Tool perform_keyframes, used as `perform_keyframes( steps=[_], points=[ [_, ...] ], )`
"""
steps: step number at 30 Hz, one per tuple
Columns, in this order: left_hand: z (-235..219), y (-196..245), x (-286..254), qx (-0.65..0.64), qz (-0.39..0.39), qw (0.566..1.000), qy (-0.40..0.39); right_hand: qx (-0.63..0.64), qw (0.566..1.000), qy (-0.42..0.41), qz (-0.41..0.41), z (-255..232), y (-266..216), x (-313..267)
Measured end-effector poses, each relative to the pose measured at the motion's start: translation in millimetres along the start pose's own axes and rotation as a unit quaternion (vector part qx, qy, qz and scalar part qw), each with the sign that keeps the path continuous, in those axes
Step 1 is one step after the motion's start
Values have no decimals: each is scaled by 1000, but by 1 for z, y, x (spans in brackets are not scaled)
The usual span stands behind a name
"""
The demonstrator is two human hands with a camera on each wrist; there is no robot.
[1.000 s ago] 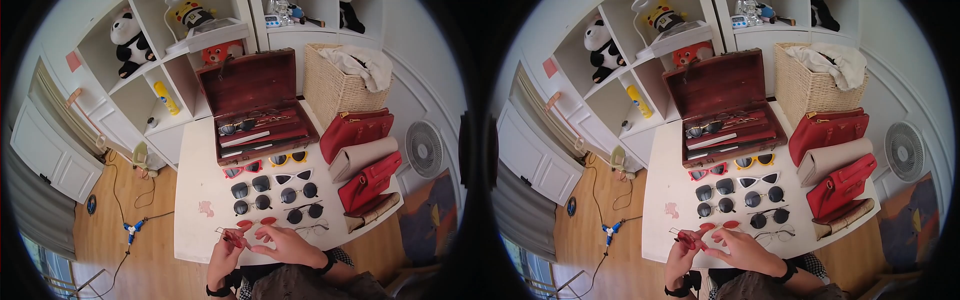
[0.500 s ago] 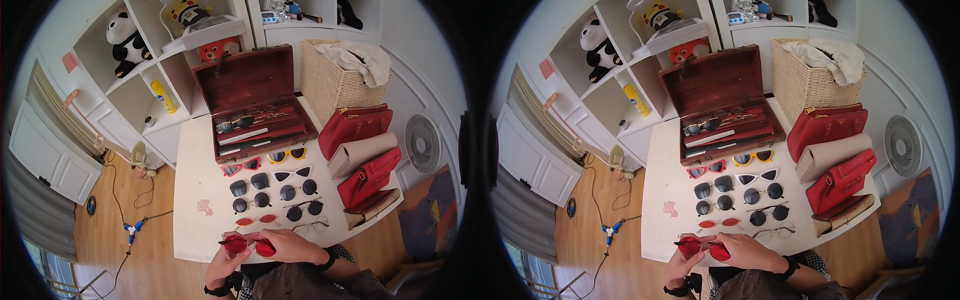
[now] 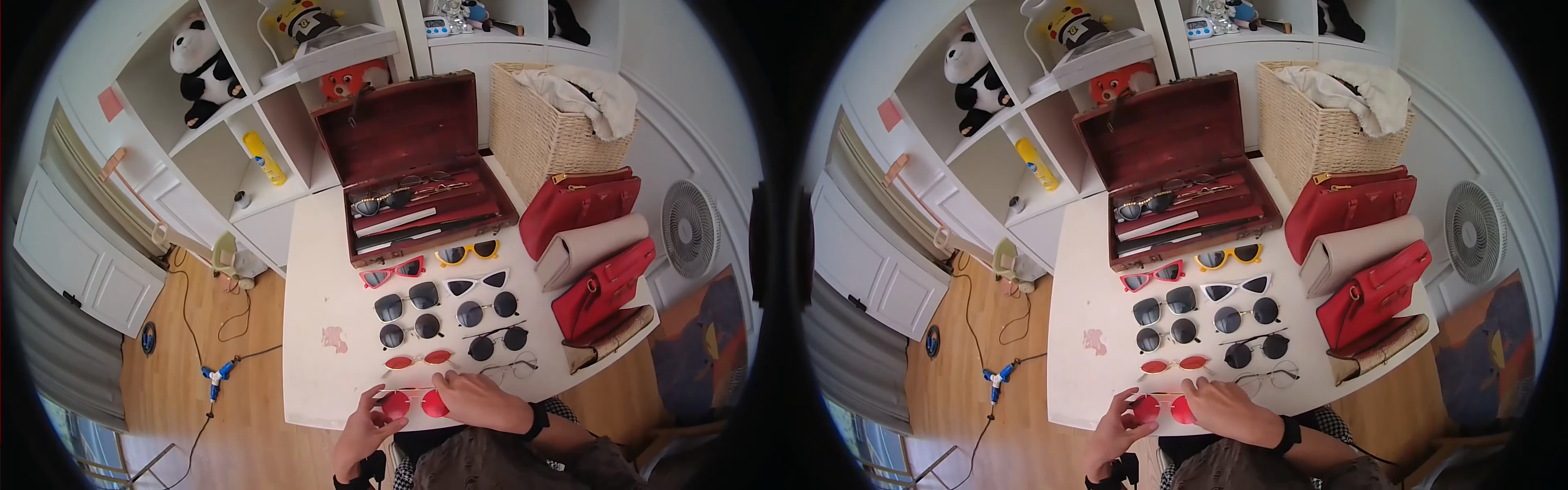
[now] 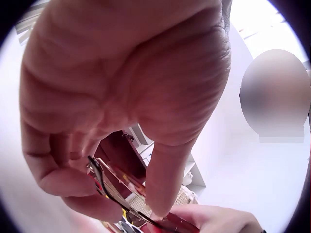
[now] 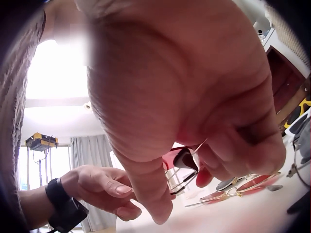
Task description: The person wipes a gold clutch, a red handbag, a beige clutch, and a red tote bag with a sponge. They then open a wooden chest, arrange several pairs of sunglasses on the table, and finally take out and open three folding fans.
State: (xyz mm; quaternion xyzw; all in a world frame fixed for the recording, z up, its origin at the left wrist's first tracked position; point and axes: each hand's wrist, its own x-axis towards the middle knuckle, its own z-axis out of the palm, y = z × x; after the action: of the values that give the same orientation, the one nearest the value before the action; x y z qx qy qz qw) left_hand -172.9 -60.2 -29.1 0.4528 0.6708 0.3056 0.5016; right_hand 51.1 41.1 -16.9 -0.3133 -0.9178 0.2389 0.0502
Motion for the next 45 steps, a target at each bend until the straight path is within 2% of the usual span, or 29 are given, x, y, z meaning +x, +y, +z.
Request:
perform_keyframes(
  steps=[1,3,4,6,10,13,15,22,32,35,37,39,41,42,43,45],
  points=[
    [2,2,1,0,0,1000,-1,-31,999,32,2,6,2,0],
    [6,5,5,94,-22,995,13,-49,998,46,-1,12,5,0],
    [7,3,6,95,-22,995,13,-65,996,60,-4,15,6,0],
    [10,-4,10,148,16,987,53,-70,995,71,-12,20,9,0],
    [11,-2,12,151,34,986,66,-105,993,61,-13,10,2,-2],
    [11,0,13,152,14,985,76,-105,991,84,-24,15,5,0],
    [13,-1,13,174,40,978,109,-114,989,86,-24,15,5,1],
    [15,-1,12,162,30,980,111,-113,992,58,-3,13,3,-1],
    [14,1,14,160,40,978,124,-140,988,70,-5,13,5,1],
    [13,1,12,180,40,974,131,-106,992,72,-17,-24,3,7],
    [13,3,11,200,40,970,129,-145,982,122,18,-68,-6,21],
    [12,7,12,192,42,972,125,-145,975,167,4,-124,-7,38],
    [12,12,13,196,41,971,130,-196,952,234,34,-170,7,73],
    [11,14,13,200,40,969,136,-192,935,297,39,-185,20,91],
    [9,16,14,200,40,969,140,-221,928,296,58,-205,34,111],
    [4,19,16,335,104,916,197,-259,917,279,121,-227,58,148]
  ],
)
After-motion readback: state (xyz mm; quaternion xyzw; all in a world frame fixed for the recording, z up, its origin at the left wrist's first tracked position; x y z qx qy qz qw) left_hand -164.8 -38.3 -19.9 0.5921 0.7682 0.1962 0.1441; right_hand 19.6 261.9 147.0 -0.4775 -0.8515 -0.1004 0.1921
